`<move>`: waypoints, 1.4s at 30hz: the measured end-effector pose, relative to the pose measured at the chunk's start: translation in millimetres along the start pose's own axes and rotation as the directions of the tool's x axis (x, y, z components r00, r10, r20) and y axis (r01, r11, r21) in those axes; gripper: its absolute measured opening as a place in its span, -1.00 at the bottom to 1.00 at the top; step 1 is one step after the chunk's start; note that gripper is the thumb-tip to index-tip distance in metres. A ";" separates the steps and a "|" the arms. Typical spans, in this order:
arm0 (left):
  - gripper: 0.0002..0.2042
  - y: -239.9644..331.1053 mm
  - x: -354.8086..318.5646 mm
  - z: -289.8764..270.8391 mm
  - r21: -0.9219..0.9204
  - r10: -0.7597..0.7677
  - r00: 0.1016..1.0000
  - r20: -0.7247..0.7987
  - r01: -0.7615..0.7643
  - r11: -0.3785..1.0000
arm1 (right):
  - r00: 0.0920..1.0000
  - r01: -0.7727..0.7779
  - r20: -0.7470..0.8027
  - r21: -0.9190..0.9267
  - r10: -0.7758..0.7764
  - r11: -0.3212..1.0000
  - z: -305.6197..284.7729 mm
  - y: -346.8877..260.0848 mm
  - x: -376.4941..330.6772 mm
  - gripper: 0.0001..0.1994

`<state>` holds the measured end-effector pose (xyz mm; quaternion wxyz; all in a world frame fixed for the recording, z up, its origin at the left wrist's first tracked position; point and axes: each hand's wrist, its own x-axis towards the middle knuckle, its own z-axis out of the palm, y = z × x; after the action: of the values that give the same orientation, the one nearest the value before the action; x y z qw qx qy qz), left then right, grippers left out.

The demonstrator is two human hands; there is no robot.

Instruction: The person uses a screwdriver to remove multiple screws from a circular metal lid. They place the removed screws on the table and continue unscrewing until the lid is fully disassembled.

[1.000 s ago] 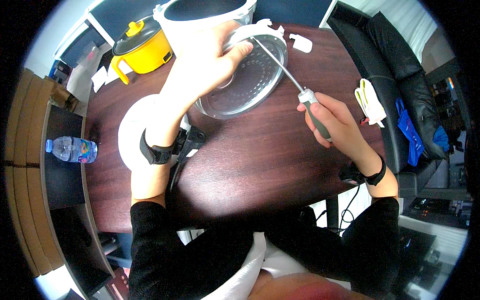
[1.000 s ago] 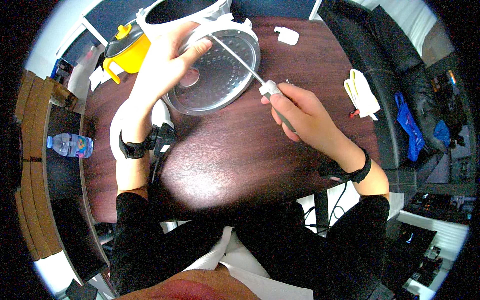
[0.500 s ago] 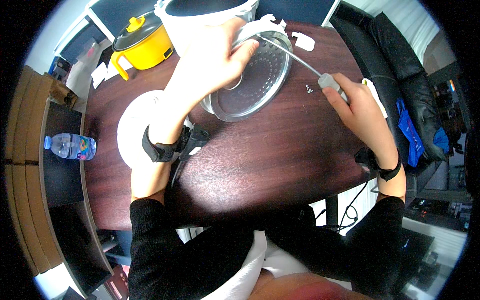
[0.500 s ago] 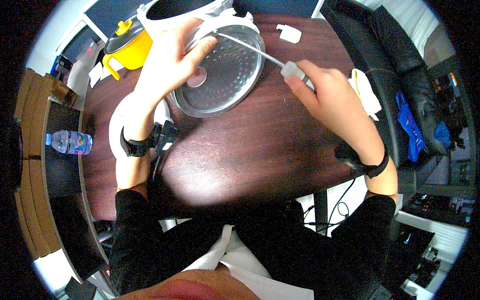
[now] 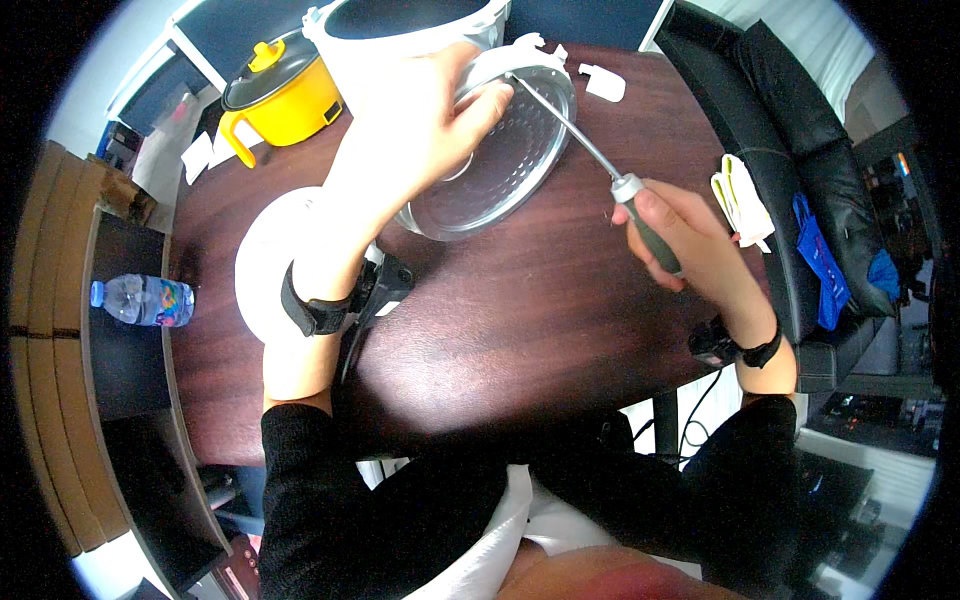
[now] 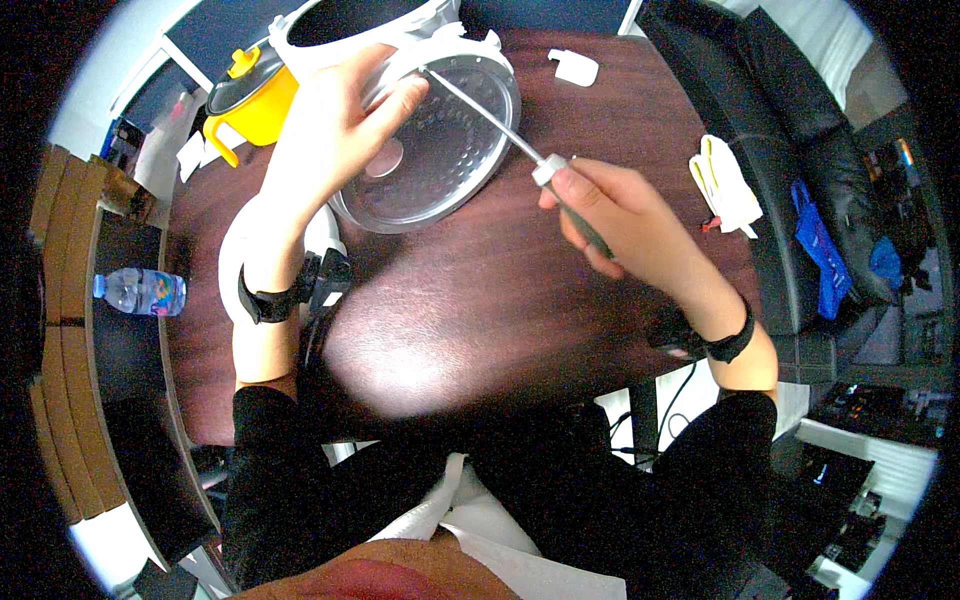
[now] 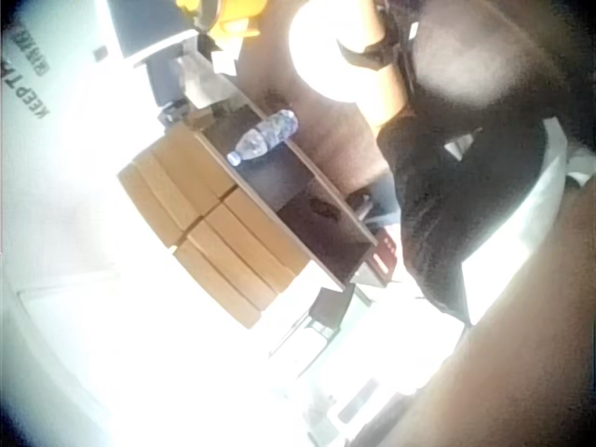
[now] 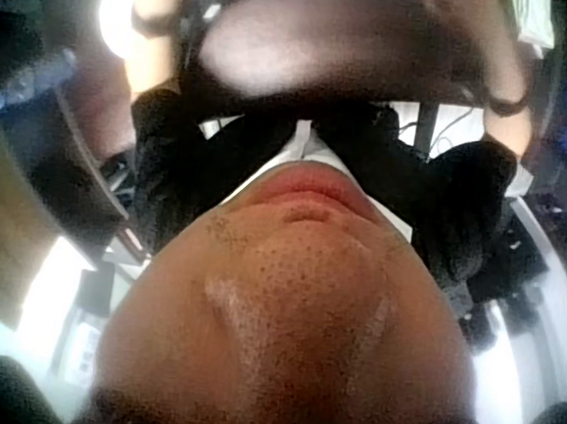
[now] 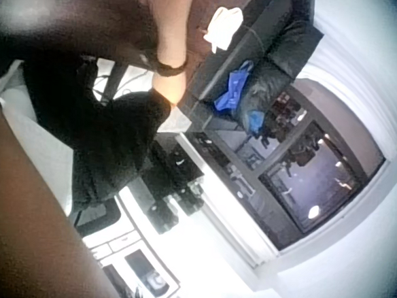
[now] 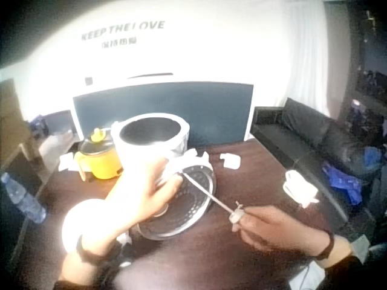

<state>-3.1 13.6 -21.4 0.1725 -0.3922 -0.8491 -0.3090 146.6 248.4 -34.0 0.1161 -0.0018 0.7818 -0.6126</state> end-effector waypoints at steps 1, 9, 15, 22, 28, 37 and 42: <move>-0.62 -0.5 -0.2 1.1 0.008 0.020 1.000 -0.015 -0.020 1.000 | 1.000 -0.012 0.028 0.087 0.009 0.996 5.8 3.3 -0.3 -0.61; -0.58 -6.9 0.0 10.8 -0.016 0.094 0.991 -0.093 -0.095 0.995 | 0.986 -0.125 0.151 0.433 0.065 0.893 33.0 11.7 0.8 -0.58; -0.59 -8.1 0.6 6.2 0.033 0.103 0.991 -0.087 -0.100 0.994 | 0.998 -0.030 0.068 0.196 0.017 0.980 28.1 7.5 5.6 -0.59; -0.64 -13.3 2.1 8.0 0.027 0.194 0.967 -0.163 -0.192 0.981 | 0.893 0.154 -0.129 -0.813 -0.431 0.562 -9.3 -3.9 19.6 -0.70; -0.59 -4.9 1.4 4.1 -0.004 0.079 0.996 -0.047 -0.080 0.997 | 0.931 0.215 -0.107 -0.613 -0.350 0.760 -16.8 -1.9 13.5 -0.67; -0.59 3.4 -0.5 5.8 0.003 0.043 0.996 -0.083 -0.043 0.999 | 0.976 -0.159 0.210 0.501 0.058 0.851 30.9 11.9 5.1 -0.53; -0.58 -11.2 0.3 8.0 0.059 0.143 0.978 -0.152 -0.135 0.989 | 0.982 -0.119 0.176 0.289 0.069 0.950 18.4 5.0 14.6 -0.53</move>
<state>-12.3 13.5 -31.5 0.2690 -0.4208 -0.8108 -0.3052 136.4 229.9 -45.5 0.2081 0.0027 0.6675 -0.7150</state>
